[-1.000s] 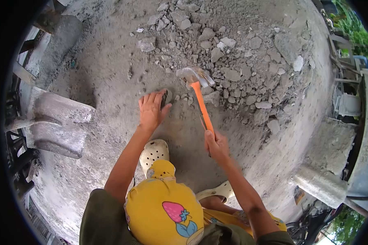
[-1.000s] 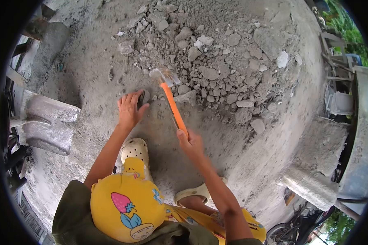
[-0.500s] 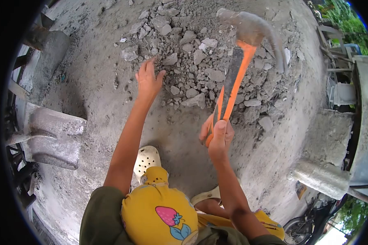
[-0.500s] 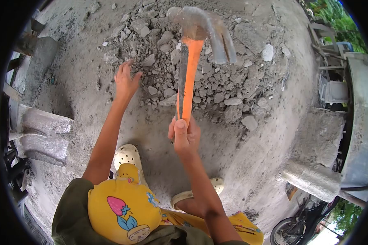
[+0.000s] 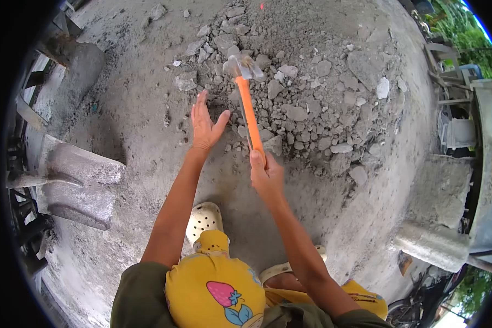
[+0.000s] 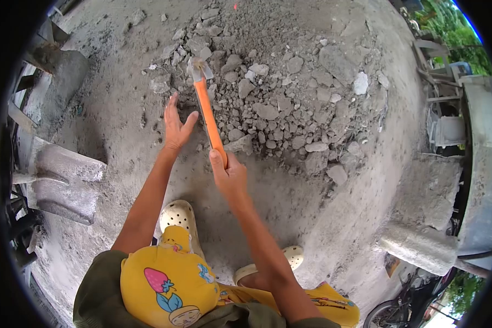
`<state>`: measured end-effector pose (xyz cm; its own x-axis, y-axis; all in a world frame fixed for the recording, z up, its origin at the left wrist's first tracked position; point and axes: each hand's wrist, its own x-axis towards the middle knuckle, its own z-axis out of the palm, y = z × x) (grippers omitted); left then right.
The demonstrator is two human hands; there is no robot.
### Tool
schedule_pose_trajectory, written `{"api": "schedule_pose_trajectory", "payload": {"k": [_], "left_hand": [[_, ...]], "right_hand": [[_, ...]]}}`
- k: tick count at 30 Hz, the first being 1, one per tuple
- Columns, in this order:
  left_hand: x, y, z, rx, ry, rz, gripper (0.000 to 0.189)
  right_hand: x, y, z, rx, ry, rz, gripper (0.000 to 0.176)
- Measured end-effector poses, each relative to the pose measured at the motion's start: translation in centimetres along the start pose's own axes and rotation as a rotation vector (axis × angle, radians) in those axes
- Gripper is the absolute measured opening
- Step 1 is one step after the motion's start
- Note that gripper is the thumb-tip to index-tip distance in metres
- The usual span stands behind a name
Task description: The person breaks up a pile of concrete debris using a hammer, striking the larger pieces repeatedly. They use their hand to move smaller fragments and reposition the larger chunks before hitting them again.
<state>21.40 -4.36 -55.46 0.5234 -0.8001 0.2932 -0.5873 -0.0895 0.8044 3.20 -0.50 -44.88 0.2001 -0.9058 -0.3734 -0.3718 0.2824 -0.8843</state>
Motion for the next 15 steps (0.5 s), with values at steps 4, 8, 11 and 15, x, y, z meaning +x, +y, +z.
{"api": "schedule_pose_trajectory", "payload": {"k": [4,8,11,15], "left_hand": [[0.2,0.1,0.5,-0.368,0.101,-0.096,0.058],[0.9,0.5,0.9,-0.391,0.087,-0.146,0.062],[1.0,0.8,1.7,-0.410,0.074,-0.142,0.064],[1.9,1.8,2.3,-0.527,0.149,-0.210,0.065]], "right_hand": [[0.3,1.1,-0.5,-0.220,0.150,-0.149,0.048],[3.4,5.2,-0.5,-0.060,0.052,0.135,0.042],[1.8,0.1,-1.4,0.193,0.011,0.263,0.042],[0.1,-0.4,-1.4,0.081,0.089,-0.131,0.044]]}}
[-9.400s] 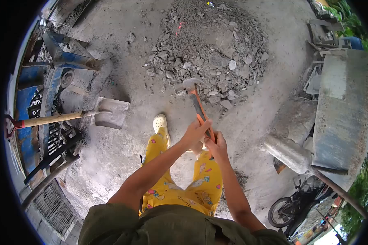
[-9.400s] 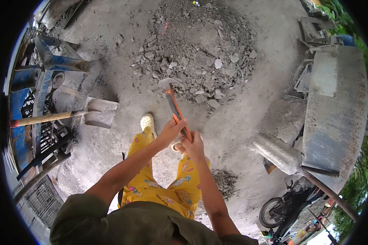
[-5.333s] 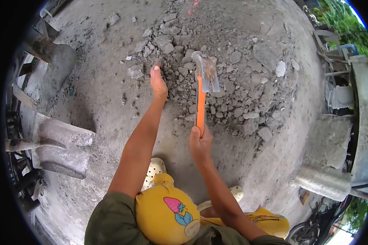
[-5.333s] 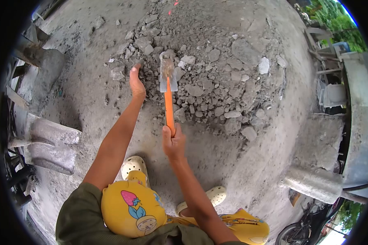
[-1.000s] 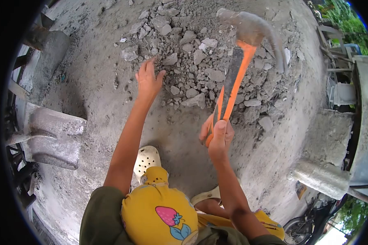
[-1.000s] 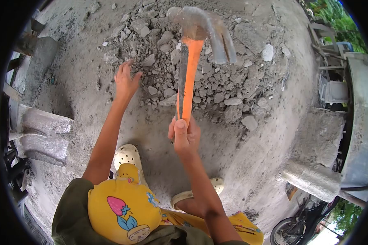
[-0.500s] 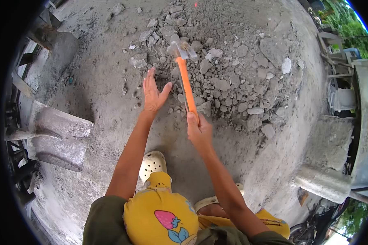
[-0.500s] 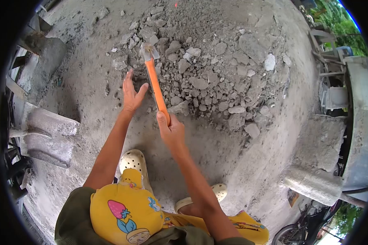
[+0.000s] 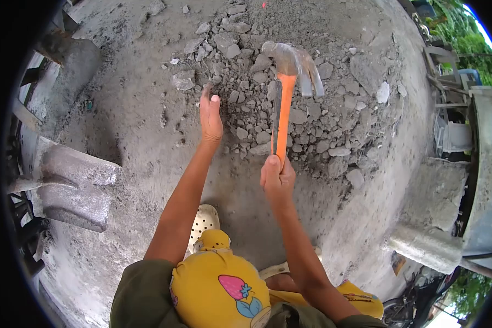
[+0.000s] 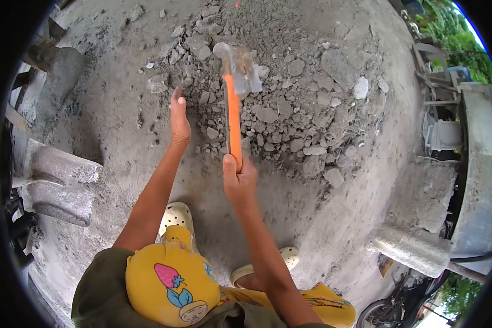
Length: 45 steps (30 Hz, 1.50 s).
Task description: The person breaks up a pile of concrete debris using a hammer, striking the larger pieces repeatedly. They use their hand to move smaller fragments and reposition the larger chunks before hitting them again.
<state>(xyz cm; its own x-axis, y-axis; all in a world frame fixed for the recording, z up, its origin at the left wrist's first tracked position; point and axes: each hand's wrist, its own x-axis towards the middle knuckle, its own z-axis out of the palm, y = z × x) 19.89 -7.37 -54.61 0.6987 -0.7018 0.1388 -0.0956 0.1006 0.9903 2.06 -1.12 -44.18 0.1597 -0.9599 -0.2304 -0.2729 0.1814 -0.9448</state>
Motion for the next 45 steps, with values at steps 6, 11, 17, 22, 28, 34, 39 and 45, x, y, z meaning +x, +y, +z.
{"api": "schedule_pose_trajectory", "payload": {"k": [6,11,17,22,28,34,39,45], "left_hand": [[0.2,-0.8,0.7,-0.097,0.103,-0.075,0.064],[1.1,-0.8,0.1,-0.175,0.091,-0.092,0.061],[1.0,-0.3,-0.5,-0.296,0.098,-0.089,0.058],[0.6,1.4,-3.1,0.066,0.175,0.120,0.053],[6.1,0.4,-8.3,1.110,0.014,0.148,0.053],[7.9,-0.5,-8.2,1.094,-0.026,0.131,0.038],[7.7,2.7,-6.7,0.814,-0.146,0.192,0.032],[5.9,0.3,-2.9,0.943,-0.289,0.446,0.045]], "right_hand": [[0.9,4.1,1.4,-0.468,-0.121,0.207,0.049],[-0.9,0.8,1.7,-0.028,-0.143,0.218,0.047],[0.0,5.3,1.2,-0.300,0.018,-0.049,0.046],[0.3,3.1,0.8,0.070,-0.092,0.425,0.043],[-1.0,2.8,-0.3,-0.059,0.021,-0.070,0.042],[0.5,7.0,0.7,-0.164,-0.070,0.305,0.046],[-0.8,1.6,0.2,0.098,-0.050,0.298,0.044],[1.2,-4.8,-1.1,0.156,0.008,-0.005,0.049]]}}
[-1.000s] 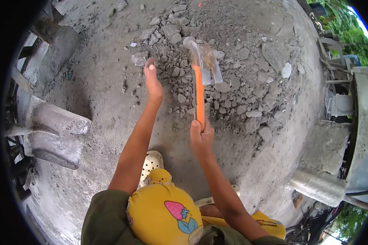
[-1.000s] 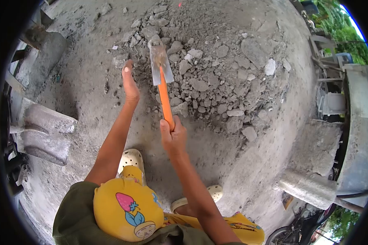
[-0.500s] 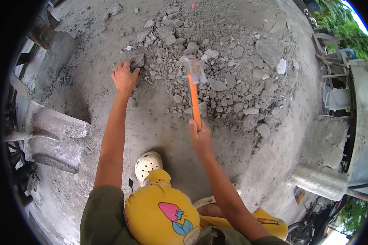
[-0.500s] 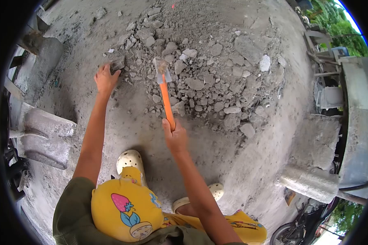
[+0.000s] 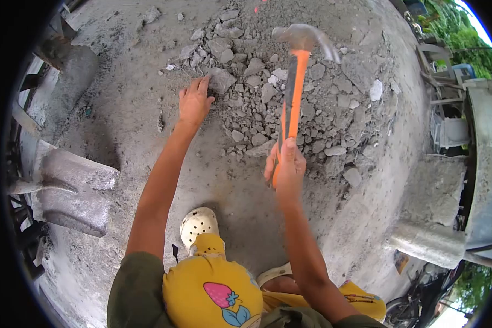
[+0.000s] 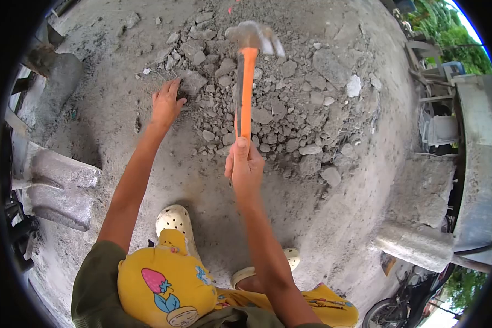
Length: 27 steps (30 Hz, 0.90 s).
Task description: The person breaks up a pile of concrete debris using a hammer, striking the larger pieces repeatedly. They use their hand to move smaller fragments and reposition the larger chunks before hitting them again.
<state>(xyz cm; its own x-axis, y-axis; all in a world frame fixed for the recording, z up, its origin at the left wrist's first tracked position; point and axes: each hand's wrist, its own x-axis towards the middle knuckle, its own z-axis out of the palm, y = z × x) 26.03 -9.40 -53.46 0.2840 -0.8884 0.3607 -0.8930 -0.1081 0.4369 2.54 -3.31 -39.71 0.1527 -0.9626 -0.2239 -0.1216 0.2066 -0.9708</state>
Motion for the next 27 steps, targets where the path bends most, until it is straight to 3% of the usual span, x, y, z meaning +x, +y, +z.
{"api": "schedule_pose_trajectory", "payload": {"k": [3,7,9,10,12,15,18,21,23,26,27], "left_hand": [[-2.4,1.4,-1.0,0.000,0.047,-0.155,0.051],[-5.3,0.2,-2.1,-0.083,0.127,-0.355,0.053],[-5.7,-0.2,-2.1,-0.161,0.165,-0.390,0.054],[-5.5,-0.2,-2.1,-0.205,0.168,-0.389,0.055],[-4.8,-0.1,-1.8,-0.322,0.168,-0.399,0.057],[-3.9,-0.1,-0.7,-0.468,0.144,-0.436,0.063],[-3.0,0.0,-0.7,-0.638,0.148,-0.500,0.062],[-2.5,0.1,0.2,-0.881,0.277,-0.554,0.058],[-2.3,0.5,0.2,-0.918,0.297,-0.594,0.057],[-2.5,1.2,-0.5,-0.973,0.340,-0.651,0.056],[-2.7,1.3,-0.7,-0.989,0.358,-0.669,0.055]], "right_hand": [[1.5,-2.5,-0.5,0.104,-0.027,-0.326,0.050],[2.9,0.3,1.5,0.055,-0.010,-0.565,0.046],[3.1,5.9,2.5,-0.144,-0.008,-0.259,0.042],[3.7,8.6,3.0,-0.391,0.046,-0.291,0.042],[4.4,9.3,3.7,-0.309,-0.150,0.224,0.045],[3.0,5.6,4.4,-0.107,-0.171,0.395,0.046],[2.6,2.3,4.1,0.032,-0.173,0.129,0.047],[2.5,-1.5,3.7,0.014,-0.115,-0.298,0.044],[3.0,-0.6,3.4,-0.004,-0.070,-0.526,0.038],[2.6,6.0,3.0,-0.342,0.005,-0.313,0.039],[2.5,7.9,2.7,-0.630,-0.013,-0.117,0.043]]}}
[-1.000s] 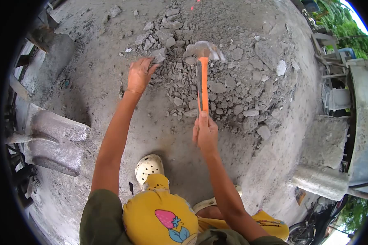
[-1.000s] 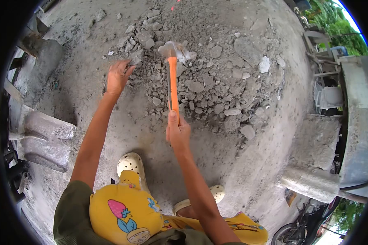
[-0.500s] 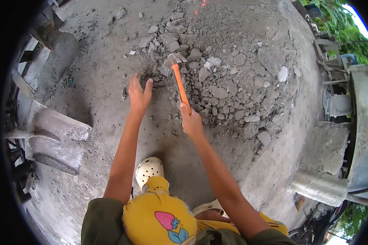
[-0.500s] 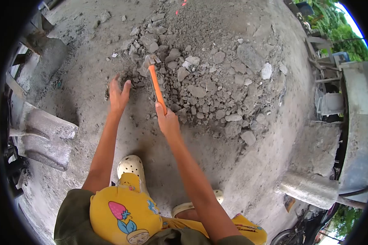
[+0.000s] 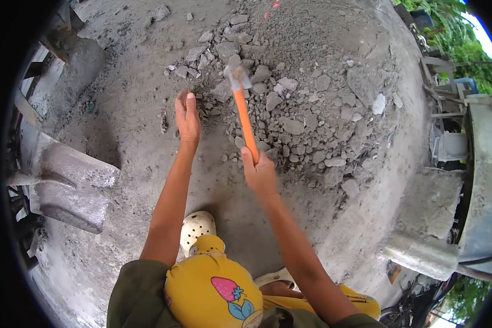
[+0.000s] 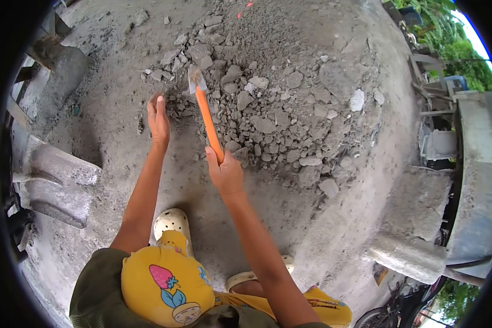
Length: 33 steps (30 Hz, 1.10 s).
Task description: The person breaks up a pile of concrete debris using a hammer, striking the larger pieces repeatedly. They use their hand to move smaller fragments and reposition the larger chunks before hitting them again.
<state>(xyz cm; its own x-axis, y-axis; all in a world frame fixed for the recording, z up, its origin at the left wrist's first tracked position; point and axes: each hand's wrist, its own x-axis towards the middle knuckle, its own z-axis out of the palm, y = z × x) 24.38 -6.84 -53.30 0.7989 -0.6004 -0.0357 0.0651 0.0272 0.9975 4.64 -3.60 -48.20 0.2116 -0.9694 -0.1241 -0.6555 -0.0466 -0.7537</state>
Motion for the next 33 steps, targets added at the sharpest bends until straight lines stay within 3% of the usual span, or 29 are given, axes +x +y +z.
{"api": "schedule_pose_trajectory", "payload": {"k": [4,6,9,12,15,16,18,20,22,25,26,32,33], "left_hand": [[0.6,-1.3,-1.4,-0.017,-0.011,0.016,0.052],[-0.1,-0.9,-2.1,-0.016,0.007,0.010,0.052],[0.6,-0.5,-2.0,-0.009,0.062,0.021,0.051],[0.9,-0.2,-1.3,-0.087,0.155,0.022,0.049],[0.8,0.9,-1.1,-0.094,0.219,0.016,0.049],[0.8,1.2,-1.1,-0.080,0.237,0.014,0.049],[1.1,0.8,-1.4,-0.091,0.233,0.050,0.050],[1.6,-0.5,-1.1,-0.092,0.198,0.067,0.050],[1.9,-2.3,-1.4,-0.082,0.160,0.053,0.051],[0.8,-0.6,-0.7,-0.082,0.094,-0.046,0.050],[0.8,-1.0,-0.6,-0.100,0.086,-0.044,0.050],[-1.1,0.8,1.0,-0.151,0.007,0.038,0.055],[-1.6,0.8,0.5,0.023,-0.028,0.102,0.058]], "right_hand": [[-0.9,1.9,1.1,0.390,-0.227,0.368,0.047],[-1.6,-2.1,-1.8,0.547,-0.291,0.500,0.049],[-0.4,-6.2,-5.0,0.703,-0.223,0.092,0.048],[1.9,-10.6,-7.6,0.713,-0.028,-0.343,0.052],[2.5,-9.8,-5.2,0.683,0.208,-0.559,0.049],[2.0,-5.5,-3.4,0.577,0.135,-0.480,0.045],[0.4,1.2,0.4,0.158,0.031,-0.134,0.041],[-0.1,4.3,1.8,0.218,-0.110,0.140,0.042],[-0.3,1.7,1.0,0.392,-0.240,0.390,0.047],[-0.1,-2.5,-1.9,0.592,-0.284,0.416,0.054],[-0.1,-4.3,-3.3,0.544,-0.307,0.270,0.057],[2.9,-11.0,-7.2,0.710,0.021,-0.462,0.052],[3.0,-10.2,-6.5,0.696,0.075,-0.474,0.048]]}}
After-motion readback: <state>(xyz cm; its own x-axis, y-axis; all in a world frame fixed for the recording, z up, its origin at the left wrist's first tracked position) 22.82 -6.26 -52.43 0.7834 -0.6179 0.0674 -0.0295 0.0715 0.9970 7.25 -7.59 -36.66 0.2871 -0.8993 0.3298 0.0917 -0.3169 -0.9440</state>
